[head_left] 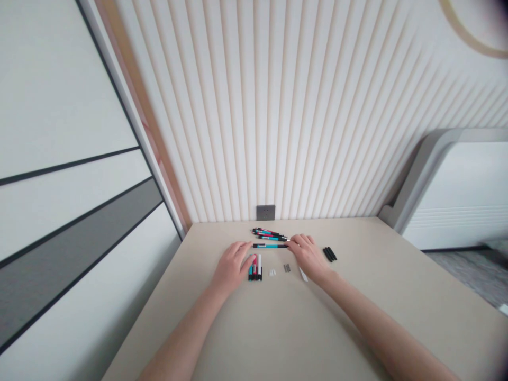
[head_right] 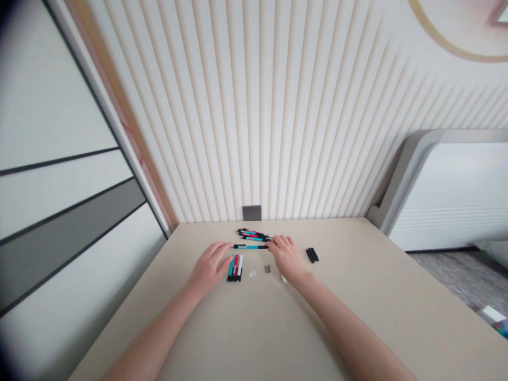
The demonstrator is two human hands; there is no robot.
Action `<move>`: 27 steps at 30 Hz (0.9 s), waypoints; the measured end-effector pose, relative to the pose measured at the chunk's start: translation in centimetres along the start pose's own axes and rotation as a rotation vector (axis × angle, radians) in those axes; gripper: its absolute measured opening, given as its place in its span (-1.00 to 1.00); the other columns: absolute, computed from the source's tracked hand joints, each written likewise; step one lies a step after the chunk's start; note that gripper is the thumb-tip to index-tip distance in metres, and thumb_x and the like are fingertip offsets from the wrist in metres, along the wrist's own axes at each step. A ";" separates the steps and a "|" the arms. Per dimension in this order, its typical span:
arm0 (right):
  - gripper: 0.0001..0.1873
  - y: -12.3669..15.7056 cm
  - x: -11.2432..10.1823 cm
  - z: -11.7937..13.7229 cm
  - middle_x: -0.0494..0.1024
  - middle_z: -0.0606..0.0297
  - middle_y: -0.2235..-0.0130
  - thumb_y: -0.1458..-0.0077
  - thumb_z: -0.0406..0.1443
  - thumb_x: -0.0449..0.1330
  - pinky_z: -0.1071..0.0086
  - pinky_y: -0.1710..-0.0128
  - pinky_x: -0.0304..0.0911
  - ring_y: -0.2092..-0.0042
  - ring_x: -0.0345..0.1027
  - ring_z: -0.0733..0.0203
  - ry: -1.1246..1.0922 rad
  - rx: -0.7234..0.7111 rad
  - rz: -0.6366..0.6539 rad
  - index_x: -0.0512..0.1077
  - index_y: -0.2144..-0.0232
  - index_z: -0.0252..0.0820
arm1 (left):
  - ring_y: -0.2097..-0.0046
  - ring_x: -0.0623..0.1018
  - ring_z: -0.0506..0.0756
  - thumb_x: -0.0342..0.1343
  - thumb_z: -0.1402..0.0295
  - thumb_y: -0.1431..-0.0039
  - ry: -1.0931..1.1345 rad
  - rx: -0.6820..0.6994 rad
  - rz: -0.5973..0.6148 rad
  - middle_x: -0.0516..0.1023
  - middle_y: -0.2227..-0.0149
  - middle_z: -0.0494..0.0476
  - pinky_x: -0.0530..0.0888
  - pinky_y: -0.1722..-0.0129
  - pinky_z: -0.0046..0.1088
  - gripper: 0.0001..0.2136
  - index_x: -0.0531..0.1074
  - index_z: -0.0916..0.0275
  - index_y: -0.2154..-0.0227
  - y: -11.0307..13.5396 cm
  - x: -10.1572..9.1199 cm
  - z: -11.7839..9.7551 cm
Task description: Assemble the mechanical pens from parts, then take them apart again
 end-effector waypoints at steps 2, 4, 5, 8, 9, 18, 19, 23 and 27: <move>-0.69 1.3 -0.7 0.7 0.47 0.12 0.13 -0.34 -0.35 -0.06 0.24 0.07 0.13 0.11 0.28 0.09 -0.068 -0.007 -0.056 0.44 0.03 -0.15 | -0.02 0.46 0.18 -0.05 0.21 -0.34 0.003 -0.016 -0.012 0.47 0.03 0.22 0.42 -0.05 -0.18 -0.65 0.31 0.17 -0.12 0.0 0.0 0.2; -0.70 2.5 -1.1 1.0 0.47 0.12 0.15 -0.34 -0.33 -0.05 0.23 0.09 0.15 0.13 0.29 0.09 -0.135 0.011 -0.094 0.45 0.05 -0.14 | 0.03 0.48 0.17 -0.05 0.22 -0.35 0.018 0.012 0.038 0.50 0.08 0.21 0.45 0.00 -0.21 -0.70 0.37 0.18 -0.05 0.0 0.6 -0.2; -0.70 3.0 -1.2 1.0 0.47 0.12 0.16 -0.34 -0.32 -0.05 0.22 0.10 0.17 0.14 0.30 0.09 -0.164 0.023 -0.106 0.46 0.06 -0.12 | 0.08 0.49 0.15 -0.06 0.24 -0.36 0.027 0.037 0.073 0.52 0.13 0.19 0.46 0.04 -0.23 -0.74 0.41 0.19 0.01 0.0 1.0 -0.5; -0.71 3.7 -1.3 0.6 0.47 0.12 0.17 -0.33 -0.29 -0.03 0.20 0.11 0.22 0.15 0.32 0.08 -0.263 0.072 -0.131 0.48 0.09 -0.09 | 0.20 0.50 0.12 -0.07 0.29 -0.37 0.040 0.099 0.135 0.54 0.26 0.15 0.46 0.16 -0.30 -0.78 0.47 0.21 0.18 0.1 1.7 -1.3; -0.71 3.7 -1.3 0.3 0.46 0.13 0.17 -0.32 -0.28 -0.03 0.21 0.11 0.24 0.15 0.33 0.08 -0.314 0.094 -0.142 0.48 0.09 -0.09 | 0.22 0.49 0.11 -0.07 0.29 -0.37 0.038 0.110 0.133 0.54 0.28 0.15 0.46 0.18 -0.31 -0.78 0.47 0.21 0.20 0.0 1.7 -1.4; -0.58 3.7 -0.2 -0.9 0.46 0.25 0.44 -0.34 -0.17 -0.08 0.35 0.32 0.23 0.38 0.33 0.20 -0.644 0.237 -0.099 0.46 0.41 -0.19 | 0.24 0.47 0.11 -0.09 0.26 -0.38 0.044 0.121 0.022 0.52 0.31 0.15 0.42 0.22 -0.35 -0.77 0.44 0.22 0.21 0.0 0.1 -2.0; -0.55 3.8 0.1 -1.1 0.43 0.28 0.50 -0.34 -0.14 -0.09 0.36 0.37 0.19 0.43 0.30 0.22 -0.647 0.269 -0.090 0.43 0.47 -0.19 | 0.24 0.47 0.11 -0.10 0.26 -0.38 0.046 0.114 0.015 0.52 0.30 0.15 0.42 0.21 -0.34 -0.77 0.44 0.22 0.20 0.0 0.0 -2.0; -0.54 4.0 1.0 -1.4 0.41 0.34 0.55 -0.33 -0.13 -0.09 0.40 0.45 0.13 0.50 0.25 0.25 -0.690 0.336 -0.031 0.42 0.49 -0.19 | 0.22 0.48 0.11 -0.09 0.27 -0.38 0.064 0.109 0.027 0.53 0.28 0.15 0.42 0.18 -0.33 -0.78 0.44 0.21 0.18 0.0 0.2 -1.9; -0.57 4.0 0.6 -1.6 0.46 0.32 0.51 -0.31 -0.16 -0.06 0.39 0.38 0.17 0.45 0.31 0.25 -0.664 0.335 -0.062 0.41 0.51 -0.18 | 0.24 0.48 0.11 -0.06 0.32 -0.37 0.074 0.139 0.077 0.54 0.32 0.14 0.42 0.20 -0.34 -0.82 0.44 0.22 0.20 0.1 0.9 -2.2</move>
Point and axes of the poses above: each hand's wrist, its own y-axis away from the middle knuckle, its own x-axis out of the palm, z = x × y, the point moved 9 cm from there along -y, towards the middle knuckle
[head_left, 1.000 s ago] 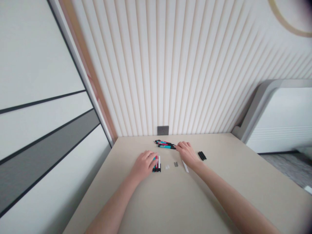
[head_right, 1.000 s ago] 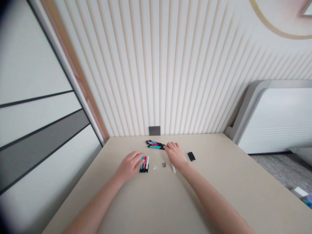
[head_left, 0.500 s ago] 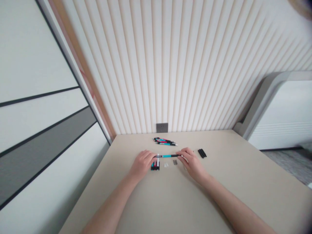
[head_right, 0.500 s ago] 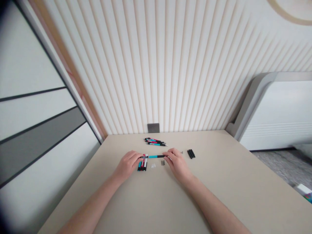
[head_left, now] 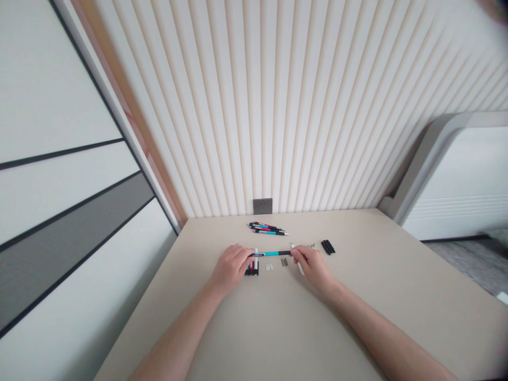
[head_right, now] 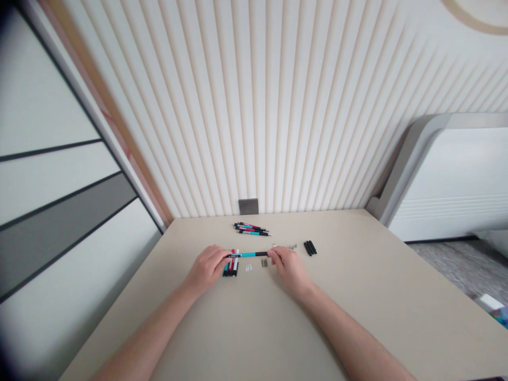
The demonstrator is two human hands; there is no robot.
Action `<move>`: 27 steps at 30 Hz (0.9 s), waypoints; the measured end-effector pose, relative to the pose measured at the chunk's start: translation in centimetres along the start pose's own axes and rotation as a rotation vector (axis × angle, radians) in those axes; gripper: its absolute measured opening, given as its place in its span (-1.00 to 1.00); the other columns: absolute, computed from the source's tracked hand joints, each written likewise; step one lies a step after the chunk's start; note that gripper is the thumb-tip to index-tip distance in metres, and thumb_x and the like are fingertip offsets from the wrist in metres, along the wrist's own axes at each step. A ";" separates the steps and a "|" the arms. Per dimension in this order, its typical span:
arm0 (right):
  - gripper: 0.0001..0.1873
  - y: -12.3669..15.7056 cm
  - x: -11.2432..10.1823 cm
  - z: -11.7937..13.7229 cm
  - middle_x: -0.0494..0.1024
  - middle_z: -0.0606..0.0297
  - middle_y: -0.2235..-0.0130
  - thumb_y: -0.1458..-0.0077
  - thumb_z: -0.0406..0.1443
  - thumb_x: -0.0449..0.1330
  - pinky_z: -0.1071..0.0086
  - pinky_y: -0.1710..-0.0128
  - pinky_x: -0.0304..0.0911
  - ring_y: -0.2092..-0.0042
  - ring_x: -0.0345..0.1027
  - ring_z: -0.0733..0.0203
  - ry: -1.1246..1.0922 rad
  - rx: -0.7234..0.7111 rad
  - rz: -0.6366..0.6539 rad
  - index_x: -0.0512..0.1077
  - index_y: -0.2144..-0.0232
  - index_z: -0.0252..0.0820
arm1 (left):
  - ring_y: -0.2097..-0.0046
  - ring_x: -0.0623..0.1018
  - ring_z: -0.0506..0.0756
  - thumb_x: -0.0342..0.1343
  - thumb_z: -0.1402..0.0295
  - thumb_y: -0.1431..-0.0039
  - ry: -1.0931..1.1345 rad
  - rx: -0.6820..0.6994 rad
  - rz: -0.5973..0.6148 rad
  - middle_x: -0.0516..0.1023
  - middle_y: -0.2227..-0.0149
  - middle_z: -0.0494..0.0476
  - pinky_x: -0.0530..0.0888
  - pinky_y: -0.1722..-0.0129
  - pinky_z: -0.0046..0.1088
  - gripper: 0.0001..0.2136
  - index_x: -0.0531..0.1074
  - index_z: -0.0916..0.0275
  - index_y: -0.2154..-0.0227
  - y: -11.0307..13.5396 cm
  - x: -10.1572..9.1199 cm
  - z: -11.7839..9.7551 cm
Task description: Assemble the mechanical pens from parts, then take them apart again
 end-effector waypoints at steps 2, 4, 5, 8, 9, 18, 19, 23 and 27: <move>-0.58 0.0 -0.6 0.4 0.49 0.29 0.47 -0.31 -0.17 -0.06 0.38 0.32 0.20 0.40 0.34 0.22 0.004 -0.037 -0.034 0.41 0.50 -0.18 | 0.24 0.48 0.11 -0.05 0.33 -0.36 0.007 0.011 0.013 0.54 0.34 0.13 0.41 0.19 -0.34 -0.83 0.44 0.23 0.21 0.0 0.2 -0.1; -0.60 0.0 -1.0 0.9 0.52 0.25 0.42 -0.32 -0.17 -0.06 0.36 0.27 0.23 0.35 0.37 0.20 0.001 -0.081 -0.060 0.44 0.45 -0.17 | 0.25 0.48 0.11 -0.05 0.33 -0.36 0.016 0.012 0.019 0.53 0.36 0.13 0.41 0.19 -0.34 -0.82 0.44 0.23 0.24 0.0 0.4 -0.1; -0.61 0.0 -1.2 1.1 0.54 0.23 0.39 -0.32 -0.17 -0.06 0.34 0.26 0.24 0.33 0.38 0.18 0.000 -0.100 -0.071 0.45 0.42 -0.17 | 0.26 0.48 0.11 -0.06 0.33 -0.37 0.020 0.009 0.020 0.53 0.37 0.13 0.41 0.19 -0.34 -0.81 0.44 0.23 0.26 0.0 0.5 -0.1; -0.66 0.2 -1.4 1.4 0.57 0.17 0.29 -0.31 -0.16 -0.02 0.30 0.20 0.28 0.25 0.41 0.13 -0.016 -0.143 -0.098 0.49 0.30 -0.15 | 0.28 0.47 0.11 -0.09 0.32 -0.37 0.021 -0.006 0.012 0.51 0.38 0.13 0.41 0.23 -0.35 -0.78 0.43 0.24 0.29 0.0 0.5 0.2; -0.68 0.2 -1.5 1.4 0.57 0.16 0.27 -0.31 -0.15 0.00 0.29 0.19 0.29 0.22 0.42 0.12 -0.025 -0.155 -0.108 0.49 0.27 -0.15 | 0.29 0.47 0.10 -0.09 0.31 -0.38 0.018 -0.015 0.003 0.50 0.38 0.13 0.41 0.24 -0.36 -0.78 0.43 0.24 0.29 0.0 0.5 0.3; -0.62 0.1 -1.0 0.7 0.56 0.19 0.33 -0.32 -0.14 -0.05 0.30 0.27 0.27 0.31 0.40 0.14 -0.080 -0.038 -0.056 0.51 0.27 -0.18 | 0.32 0.45 0.09 -0.13 0.31 -0.40 -0.002 -0.014 -0.081 0.49 0.38 0.11 0.39 0.30 -0.39 -0.78 0.39 0.23 0.26 -0.1 -0.4 0.3; -0.58 0.0 -0.9 0.6 0.54 0.21 0.39 -0.32 -0.14 -0.07 0.31 0.30 0.25 0.35 0.38 0.16 -0.071 -0.023 -0.034 0.50 0.37 -0.18 | 0.32 0.45 0.09 -0.13 0.30 -0.40 -0.003 -0.011 -0.080 0.49 0.38 0.11 0.38 0.31 -0.39 -0.78 0.40 0.23 0.26 -0.1 -0.4 0.3; -0.67 -0.1 -0.4 0.3 0.52 0.26 0.40 -0.28 -0.18 0.00 0.35 0.30 0.21 0.36 0.35 0.20 -0.074 -0.015 0.007 0.45 0.42 -0.17 | 0.33 0.45 0.08 -0.12 0.29 -0.39 0.002 -0.017 -0.060 0.49 0.38 0.11 0.38 0.32 -0.40 -0.77 0.41 0.23 0.27 -0.1 -0.3 0.3; -0.79 0.1 -0.5 0.0 0.53 0.25 0.29 -0.22 -0.19 0.09 0.37 0.27 0.22 0.31 0.33 0.20 -0.108 -0.004 -0.028 0.44 0.21 -0.17 | 0.33 0.45 0.08 -0.13 0.28 -0.40 0.001 -0.021 -0.047 0.49 0.39 0.11 0.38 0.33 -0.41 -0.75 0.42 0.23 0.28 -0.1 -0.3 0.3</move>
Point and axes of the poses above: each hand's wrist, its own y-axis away from the middle knuckle, its own x-axis out of the palm, z = x × y, the point moved 9 cm from there along -y, towards the middle knuckle
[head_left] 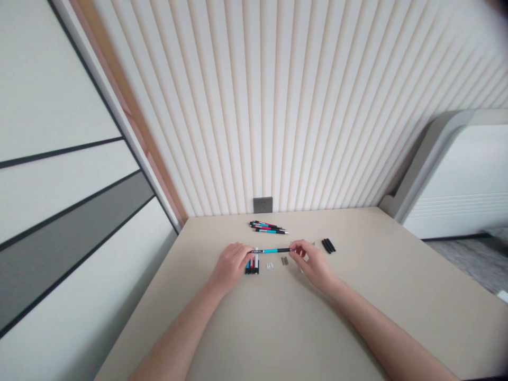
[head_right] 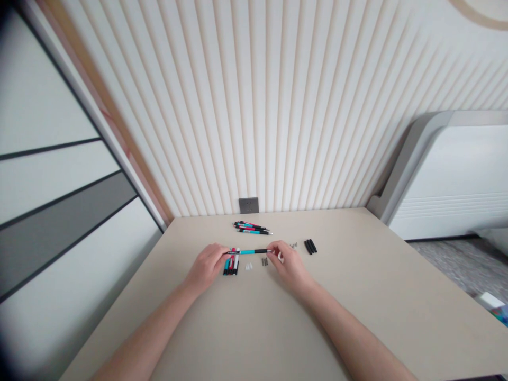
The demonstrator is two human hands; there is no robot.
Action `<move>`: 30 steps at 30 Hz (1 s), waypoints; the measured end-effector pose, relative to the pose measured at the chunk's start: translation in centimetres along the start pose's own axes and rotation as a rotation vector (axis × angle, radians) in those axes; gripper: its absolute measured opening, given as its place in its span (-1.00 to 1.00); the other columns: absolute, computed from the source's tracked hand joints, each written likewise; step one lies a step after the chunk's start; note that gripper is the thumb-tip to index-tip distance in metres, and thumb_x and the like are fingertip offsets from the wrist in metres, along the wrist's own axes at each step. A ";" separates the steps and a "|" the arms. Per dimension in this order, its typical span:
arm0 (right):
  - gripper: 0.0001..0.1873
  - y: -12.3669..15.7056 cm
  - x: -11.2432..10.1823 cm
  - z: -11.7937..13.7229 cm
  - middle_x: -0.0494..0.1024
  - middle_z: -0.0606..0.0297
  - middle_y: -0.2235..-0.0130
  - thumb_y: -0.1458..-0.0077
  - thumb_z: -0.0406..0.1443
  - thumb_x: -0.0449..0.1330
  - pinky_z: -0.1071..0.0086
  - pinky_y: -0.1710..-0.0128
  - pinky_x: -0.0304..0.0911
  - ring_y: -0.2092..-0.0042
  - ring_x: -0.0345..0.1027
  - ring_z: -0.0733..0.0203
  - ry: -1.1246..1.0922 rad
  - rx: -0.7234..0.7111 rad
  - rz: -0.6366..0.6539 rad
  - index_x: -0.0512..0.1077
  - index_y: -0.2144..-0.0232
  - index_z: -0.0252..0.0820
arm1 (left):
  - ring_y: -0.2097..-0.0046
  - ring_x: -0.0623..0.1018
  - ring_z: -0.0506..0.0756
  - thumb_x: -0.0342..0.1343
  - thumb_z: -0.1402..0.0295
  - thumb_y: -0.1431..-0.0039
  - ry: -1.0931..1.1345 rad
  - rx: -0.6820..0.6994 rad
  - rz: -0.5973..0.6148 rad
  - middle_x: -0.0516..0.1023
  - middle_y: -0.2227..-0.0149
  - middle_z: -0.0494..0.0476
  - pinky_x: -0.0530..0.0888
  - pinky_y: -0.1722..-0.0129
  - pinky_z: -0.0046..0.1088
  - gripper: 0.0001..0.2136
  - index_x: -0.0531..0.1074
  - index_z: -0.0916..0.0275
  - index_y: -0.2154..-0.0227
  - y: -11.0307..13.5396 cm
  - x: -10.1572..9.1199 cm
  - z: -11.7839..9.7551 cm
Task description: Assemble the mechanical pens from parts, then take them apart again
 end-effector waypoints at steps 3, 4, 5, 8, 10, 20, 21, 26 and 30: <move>-0.72 0.1 0.3 0.2 0.53 0.24 0.29 -0.25 -0.15 0.04 0.38 0.29 0.21 0.32 0.33 0.21 -0.003 -0.001 0.028 0.45 0.19 -0.17 | 0.33 0.45 0.08 -0.13 0.28 -0.40 -0.002 -0.002 -0.003 0.49 0.38 0.12 0.38 0.32 -0.40 -0.75 0.41 0.23 0.28 0.0 0.0 0.1; -0.69 0.0 0.4 0.3 0.53 0.25 0.32 -0.27 -0.14 0.00 0.38 0.31 0.20 0.34 0.32 0.21 0.002 -0.002 0.047 0.47 0.24 -0.17 | 0.33 0.45 0.08 -0.13 0.28 -0.40 -0.002 -0.001 -0.005 0.49 0.38 0.12 0.38 0.32 -0.40 -0.76 0.41 0.23 0.28 0.1 0.0 0.1; -0.66 0.0 0.5 0.4 0.52 0.26 0.36 -0.29 -0.13 -0.02 0.39 0.33 0.18 0.36 0.32 0.22 0.011 -0.001 0.064 0.47 0.31 -0.17 | 0.33 0.45 0.08 -0.12 0.28 -0.39 0.001 -0.001 -0.006 0.49 0.39 0.11 0.38 0.32 -0.40 -0.76 0.41 0.23 0.28 0.1 0.0 0.1; -0.59 -0.1 0.4 0.4 0.47 0.30 0.46 -0.30 -0.13 -0.05 0.39 0.35 0.15 0.41 0.30 0.23 0.035 0.015 0.073 0.42 0.48 -0.18 | 0.31 0.47 0.09 -0.08 0.27 -0.38 0.020 0.003 -0.003 0.51 0.37 0.11 0.40 0.30 -0.39 -0.79 0.42 0.22 0.25 0.1 0.0 0.1; -0.58 -0.2 0.2 0.0 0.47 0.31 0.48 -0.29 -0.13 -0.05 0.39 0.36 0.14 0.42 0.30 0.23 0.033 0.038 0.051 0.41 0.49 -0.18 | 0.29 0.49 0.09 -0.05 0.26 -0.37 0.033 0.006 0.002 0.52 0.35 0.12 0.41 0.28 -0.38 -0.81 0.43 0.21 0.20 0.1 0.0 0.1; -0.57 -0.4 -0.1 -1.6 0.48 0.30 0.46 -0.28 -0.08 -0.05 0.40 0.39 0.11 0.42 0.29 0.22 -0.010 0.081 0.011 0.43 0.46 -0.18 | 0.25 0.50 0.09 -0.03 0.30 -0.36 0.031 0.012 0.002 0.54 0.31 0.12 0.43 0.23 -0.36 -0.83 0.43 0.20 0.21 0.3 0.2 0.7; -0.57 -0.5 -0.1 -1.6 0.48 0.30 0.47 -0.28 -0.07 -0.04 0.40 0.39 0.11 0.41 0.29 0.22 -0.011 0.083 0.017 0.43 0.46 -0.18 | 0.25 0.50 0.10 -0.03 0.30 -0.36 0.030 0.012 -0.001 0.54 0.31 0.12 0.43 0.23 -0.35 -0.84 0.43 0.21 0.21 0.3 0.1 0.8; -0.53 -0.4 0.0 -1.7 0.46 0.30 0.52 -0.27 -0.06 -0.05 0.39 0.42 0.11 0.44 0.28 0.22 0.006 0.107 0.029 0.42 0.52 -0.19 | 0.21 0.51 0.10 -0.02 0.32 -0.35 0.033 0.023 0.011 0.55 0.26 0.14 0.44 0.20 -0.34 -0.84 0.43 0.20 0.14 0.2 0.1 0.6; -0.61 -0.4 -0.3 -1.6 0.56 0.24 0.36 -0.22 -0.05 0.03 0.37 0.35 0.21 0.34 0.35 0.17 -0.076 0.118 0.001 0.52 0.33 -0.18 | 0.21 0.51 0.11 -0.03 0.32 -0.36 0.038 0.017 0.003 0.55 0.27 0.14 0.46 0.20 -0.33 -0.84 0.44 0.20 0.17 0.2 0.0 0.6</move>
Point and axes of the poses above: each hand's wrist, its own y-axis away from the middle knuckle, its own x-axis out of the palm, z = x × y, the point moved 9 cm from there along -y, towards the middle knuckle
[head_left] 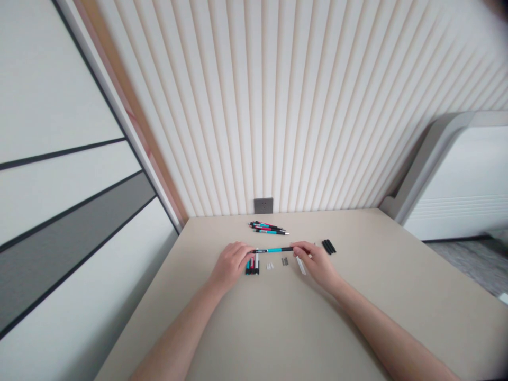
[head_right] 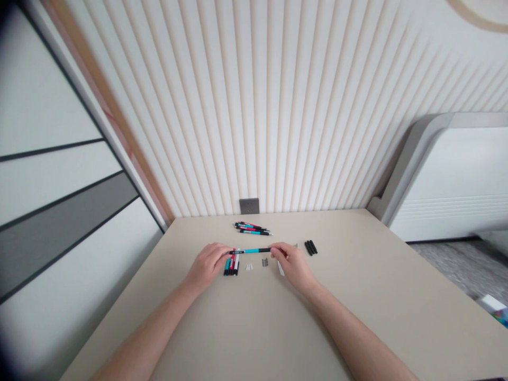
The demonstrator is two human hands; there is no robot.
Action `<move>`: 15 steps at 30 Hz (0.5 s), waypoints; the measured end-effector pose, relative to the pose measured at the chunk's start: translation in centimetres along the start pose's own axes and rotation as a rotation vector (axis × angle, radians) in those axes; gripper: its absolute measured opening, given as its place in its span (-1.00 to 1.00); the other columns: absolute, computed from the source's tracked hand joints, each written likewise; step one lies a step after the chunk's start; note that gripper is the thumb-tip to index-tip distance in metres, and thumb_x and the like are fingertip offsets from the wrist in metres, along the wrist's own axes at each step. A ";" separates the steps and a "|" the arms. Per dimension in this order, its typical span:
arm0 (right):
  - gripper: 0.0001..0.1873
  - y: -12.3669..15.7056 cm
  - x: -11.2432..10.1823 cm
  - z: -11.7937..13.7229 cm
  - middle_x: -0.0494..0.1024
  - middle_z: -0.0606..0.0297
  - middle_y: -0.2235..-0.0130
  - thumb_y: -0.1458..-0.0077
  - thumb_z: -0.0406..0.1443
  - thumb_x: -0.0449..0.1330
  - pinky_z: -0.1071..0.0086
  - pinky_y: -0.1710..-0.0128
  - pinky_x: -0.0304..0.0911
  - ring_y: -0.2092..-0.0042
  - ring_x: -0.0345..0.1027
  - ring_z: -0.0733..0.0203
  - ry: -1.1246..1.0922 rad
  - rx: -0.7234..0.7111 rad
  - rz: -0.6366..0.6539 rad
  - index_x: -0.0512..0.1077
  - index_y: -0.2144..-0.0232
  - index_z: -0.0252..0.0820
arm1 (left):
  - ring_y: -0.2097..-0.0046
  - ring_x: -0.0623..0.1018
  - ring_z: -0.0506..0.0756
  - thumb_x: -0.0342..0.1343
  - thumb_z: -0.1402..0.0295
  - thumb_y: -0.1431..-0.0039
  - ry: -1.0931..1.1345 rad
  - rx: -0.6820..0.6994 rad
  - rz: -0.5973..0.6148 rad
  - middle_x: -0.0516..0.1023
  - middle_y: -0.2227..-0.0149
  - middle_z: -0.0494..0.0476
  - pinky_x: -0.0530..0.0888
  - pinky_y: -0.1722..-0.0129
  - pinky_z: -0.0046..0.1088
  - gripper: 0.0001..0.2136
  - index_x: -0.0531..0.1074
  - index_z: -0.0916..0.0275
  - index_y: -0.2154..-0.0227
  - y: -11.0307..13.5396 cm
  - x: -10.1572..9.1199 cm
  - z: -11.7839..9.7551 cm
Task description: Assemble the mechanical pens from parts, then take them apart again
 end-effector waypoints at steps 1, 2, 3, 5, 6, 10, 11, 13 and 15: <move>-0.63 0.0 -0.1 0.0 0.58 0.23 0.31 -0.20 -0.05 0.07 0.35 0.32 0.24 0.31 0.36 0.16 -0.028 0.003 -0.010 0.53 0.26 -0.17 | 0.21 0.51 0.11 -0.03 0.33 -0.36 0.002 -0.004 -0.004 0.55 0.27 0.14 0.46 0.20 -0.32 -0.84 0.44 0.20 0.17 0.0 0.0 0.0; -0.63 0.0 -0.2 0.0 0.59 0.22 0.27 -0.17 -0.04 0.10 0.34 0.29 0.26 0.30 0.36 0.15 -0.052 0.007 -0.019 0.53 0.21 -0.16 | 0.21 0.51 0.11 -0.04 0.33 -0.36 0.004 -0.007 -0.008 0.55 0.27 0.15 0.46 0.20 -0.31 -0.84 0.43 0.20 0.18 0.0 -0.1 0.1; -0.62 -0.1 -0.3 0.0 0.59 0.21 0.25 -0.15 -0.04 0.13 0.32 0.27 0.27 0.29 0.37 0.15 -0.072 0.009 -0.027 0.53 0.18 -0.16 | 0.20 0.51 0.11 -0.04 0.34 -0.36 0.006 -0.008 -0.010 0.55 0.26 0.15 0.46 0.19 -0.30 -0.85 0.43 0.20 0.18 0.0 -0.1 0.1; -0.60 -0.1 -0.3 0.1 0.59 0.19 0.24 -0.16 -0.02 0.12 0.31 0.25 0.29 0.28 0.38 0.15 -0.115 0.010 -0.025 0.53 0.16 -0.17 | 0.20 0.51 0.12 -0.04 0.35 -0.36 0.012 -0.007 -0.013 0.55 0.26 0.15 0.45 0.18 -0.29 -0.85 0.42 0.20 0.17 0.0 -0.1 0.1; -0.57 -0.2 -0.2 0.1 0.59 0.19 0.26 -0.18 0.00 0.09 0.31 0.25 0.30 0.29 0.39 0.15 -0.138 0.013 -0.017 0.53 0.15 -0.18 | 0.20 0.51 0.12 -0.04 0.35 -0.36 0.016 -0.006 -0.016 0.55 0.26 0.15 0.45 0.18 -0.29 -0.86 0.42 0.20 0.17 0.0 -0.1 0.1; -0.52 -0.3 0.1 -0.4 0.57 0.21 0.35 -0.20 0.03 0.05 0.32 0.28 0.31 0.33 0.39 0.17 -0.192 0.042 0.008 0.53 0.16 -0.22 | 0.21 0.51 0.11 -0.04 0.35 -0.36 0.029 0.000 -0.032 0.55 0.25 0.14 0.45 0.20 -0.30 -0.86 0.41 0.20 0.16 0.0 -0.3 0.0; -0.53 -0.3 0.1 -0.5 0.57 0.21 0.34 -0.18 0.02 0.08 0.32 0.29 0.30 0.33 0.38 0.17 -0.185 0.044 0.002 0.53 0.17 -0.21 | 0.21 0.51 0.11 -0.04 0.35 -0.36 0.031 0.000 -0.034 0.55 0.25 0.13 0.45 0.20 -0.30 -0.86 0.41 0.21 0.16 0.0 -0.3 0.0; -0.58 -0.4 -0.1 -0.5 0.58 0.20 0.28 -0.13 0.00 0.15 0.31 0.28 0.30 0.32 0.37 0.18 -0.164 0.035 -0.013 0.53 0.18 -0.19 | 0.20 0.52 0.10 -0.03 0.35 -0.36 0.033 -0.005 -0.036 0.55 0.25 0.13 0.45 0.18 -0.31 -0.86 0.41 0.21 0.17 0.0 -0.4 0.0; -0.60 -0.3 -0.3 -0.3 0.57 0.21 0.26 -0.11 -0.02 0.18 0.32 0.28 0.29 0.34 0.35 0.20 -0.156 0.029 -0.023 0.53 0.17 -0.18 | 0.19 0.52 0.10 -0.03 0.35 -0.36 0.031 -0.012 -0.036 0.55 0.26 0.12 0.46 0.18 -0.32 -0.86 0.41 0.20 0.18 0.1 -0.3 0.1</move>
Point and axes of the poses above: each hand's wrist, its own y-axis away from the middle knuckle, its own x-axis out of the palm, z = x × y, the point moved 9 cm from there along -y, towards the middle knuckle
